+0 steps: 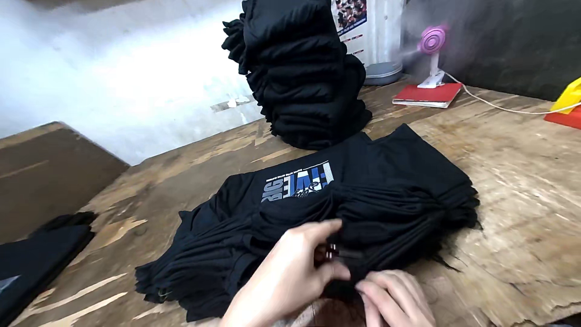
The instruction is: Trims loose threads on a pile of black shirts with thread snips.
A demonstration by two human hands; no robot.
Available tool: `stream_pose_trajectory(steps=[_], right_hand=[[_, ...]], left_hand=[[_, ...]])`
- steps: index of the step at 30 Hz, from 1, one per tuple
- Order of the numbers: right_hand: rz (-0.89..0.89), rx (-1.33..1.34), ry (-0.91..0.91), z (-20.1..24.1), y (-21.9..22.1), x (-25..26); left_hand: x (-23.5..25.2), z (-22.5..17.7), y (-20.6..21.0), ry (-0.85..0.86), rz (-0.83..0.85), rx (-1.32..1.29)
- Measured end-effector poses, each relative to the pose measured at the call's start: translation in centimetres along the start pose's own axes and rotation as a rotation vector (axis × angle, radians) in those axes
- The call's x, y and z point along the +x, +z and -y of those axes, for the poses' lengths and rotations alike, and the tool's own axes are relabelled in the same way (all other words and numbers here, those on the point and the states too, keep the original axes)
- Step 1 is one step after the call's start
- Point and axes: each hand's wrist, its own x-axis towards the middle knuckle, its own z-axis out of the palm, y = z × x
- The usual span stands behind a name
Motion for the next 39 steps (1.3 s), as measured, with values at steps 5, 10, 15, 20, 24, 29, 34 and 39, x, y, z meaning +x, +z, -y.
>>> stream_pose_trajectory(steps=[5,10,15,20,24,29,34,39], right_hand=[[0.136,0.132,-0.162,-0.3,-1.4,-0.6],[-0.004,-0.035,0.083,0.6,-1.9,0.2],[-0.162,-0.122,0.037,0.2,0.6,0.1],[-0.221,-0.054,0.009,0.5,0.5,-0.6],[-0.193,0.004,-0.079,0.4,0.3,-0.7],[-0.066,-0.012,-0.106,-0.2,-1.0,-1.1],[-0.082,-0.153,0.182,2.4,0.3,1.3],[-0.162,-0.196,0.18,2.8,3.5,3.5]], left_hand=[[4.0,2.7,2.8,0.099,-0.296,0.295],[2.2,2.0,2.3,0.298,-0.102,0.204],[-1.2,0.5,0.5,0.531,-0.258,0.309],[-3.1,-1.8,-0.2,0.623,-0.199,0.563],[-2.2,-1.6,0.3,0.686,-0.216,0.561],[-1.5,-0.6,-0.6,0.485,-0.176,0.326],[1.2,3.0,0.9,0.301,0.054,-0.129],[3.3,4.0,0.5,0.357,0.222,-0.465]])
